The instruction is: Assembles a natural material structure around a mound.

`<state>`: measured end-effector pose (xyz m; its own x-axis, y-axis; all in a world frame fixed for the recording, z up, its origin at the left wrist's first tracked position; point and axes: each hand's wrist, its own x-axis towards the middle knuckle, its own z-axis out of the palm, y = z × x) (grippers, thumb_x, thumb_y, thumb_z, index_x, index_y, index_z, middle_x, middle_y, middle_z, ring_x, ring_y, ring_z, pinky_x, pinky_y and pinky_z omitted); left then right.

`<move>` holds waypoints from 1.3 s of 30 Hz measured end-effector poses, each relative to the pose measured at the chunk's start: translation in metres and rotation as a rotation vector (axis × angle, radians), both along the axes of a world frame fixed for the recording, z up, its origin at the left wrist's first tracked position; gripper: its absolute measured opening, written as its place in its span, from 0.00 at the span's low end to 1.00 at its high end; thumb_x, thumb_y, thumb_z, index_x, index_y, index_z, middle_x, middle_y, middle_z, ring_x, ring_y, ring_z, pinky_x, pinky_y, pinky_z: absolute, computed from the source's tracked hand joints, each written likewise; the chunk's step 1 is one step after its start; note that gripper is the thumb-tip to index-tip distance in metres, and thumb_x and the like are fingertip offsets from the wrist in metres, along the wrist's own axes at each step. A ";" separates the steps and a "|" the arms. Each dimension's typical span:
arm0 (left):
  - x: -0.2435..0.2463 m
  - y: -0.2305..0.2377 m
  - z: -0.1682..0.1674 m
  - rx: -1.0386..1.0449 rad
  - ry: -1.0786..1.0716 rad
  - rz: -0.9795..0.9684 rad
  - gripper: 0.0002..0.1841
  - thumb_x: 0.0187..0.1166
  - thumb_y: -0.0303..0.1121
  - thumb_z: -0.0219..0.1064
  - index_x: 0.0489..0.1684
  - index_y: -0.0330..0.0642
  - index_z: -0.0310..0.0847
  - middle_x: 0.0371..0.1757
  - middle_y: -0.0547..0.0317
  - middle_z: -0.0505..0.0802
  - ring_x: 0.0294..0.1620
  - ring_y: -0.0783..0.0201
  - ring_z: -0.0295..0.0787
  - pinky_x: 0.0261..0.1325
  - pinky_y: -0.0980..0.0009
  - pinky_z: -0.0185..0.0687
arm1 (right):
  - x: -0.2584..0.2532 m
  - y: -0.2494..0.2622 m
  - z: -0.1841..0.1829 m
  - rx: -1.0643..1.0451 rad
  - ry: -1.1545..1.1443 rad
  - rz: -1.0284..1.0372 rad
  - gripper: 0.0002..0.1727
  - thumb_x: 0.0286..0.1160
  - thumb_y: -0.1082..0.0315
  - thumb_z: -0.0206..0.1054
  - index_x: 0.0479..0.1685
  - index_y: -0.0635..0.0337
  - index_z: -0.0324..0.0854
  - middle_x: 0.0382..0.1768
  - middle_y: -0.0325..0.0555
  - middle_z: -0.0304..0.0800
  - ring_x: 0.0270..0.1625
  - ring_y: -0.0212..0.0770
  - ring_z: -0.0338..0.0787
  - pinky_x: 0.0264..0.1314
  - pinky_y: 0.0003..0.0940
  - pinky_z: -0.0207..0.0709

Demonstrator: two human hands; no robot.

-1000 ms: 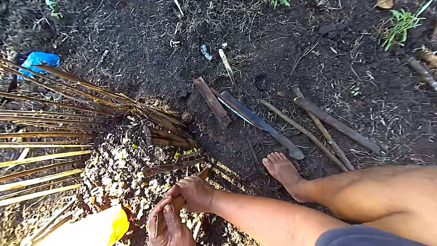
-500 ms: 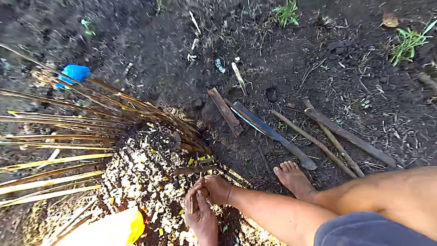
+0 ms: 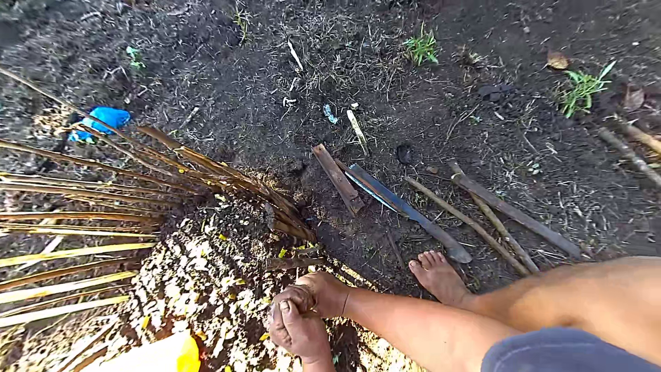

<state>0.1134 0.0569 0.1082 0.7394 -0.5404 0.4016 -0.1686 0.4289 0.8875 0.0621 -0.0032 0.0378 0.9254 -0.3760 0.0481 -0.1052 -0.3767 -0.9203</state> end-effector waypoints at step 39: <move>0.008 0.014 -0.003 0.256 -0.135 0.011 0.28 0.87 0.58 0.57 0.69 0.42 0.77 0.55 0.62 0.92 0.56 0.63 0.90 0.63 0.64 0.87 | -0.159 -0.206 -0.035 -0.156 0.959 -0.623 0.28 0.81 0.58 0.65 0.76 0.64 0.74 0.71 0.66 0.81 0.74 0.66 0.81 0.73 0.67 0.74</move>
<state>0.1212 0.0706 0.1051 0.6950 -0.6290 0.3483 -0.2957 0.1914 0.9359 -0.0965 -0.2092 0.0024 0.2631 -0.8321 -0.4882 -0.9437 -0.1169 -0.3094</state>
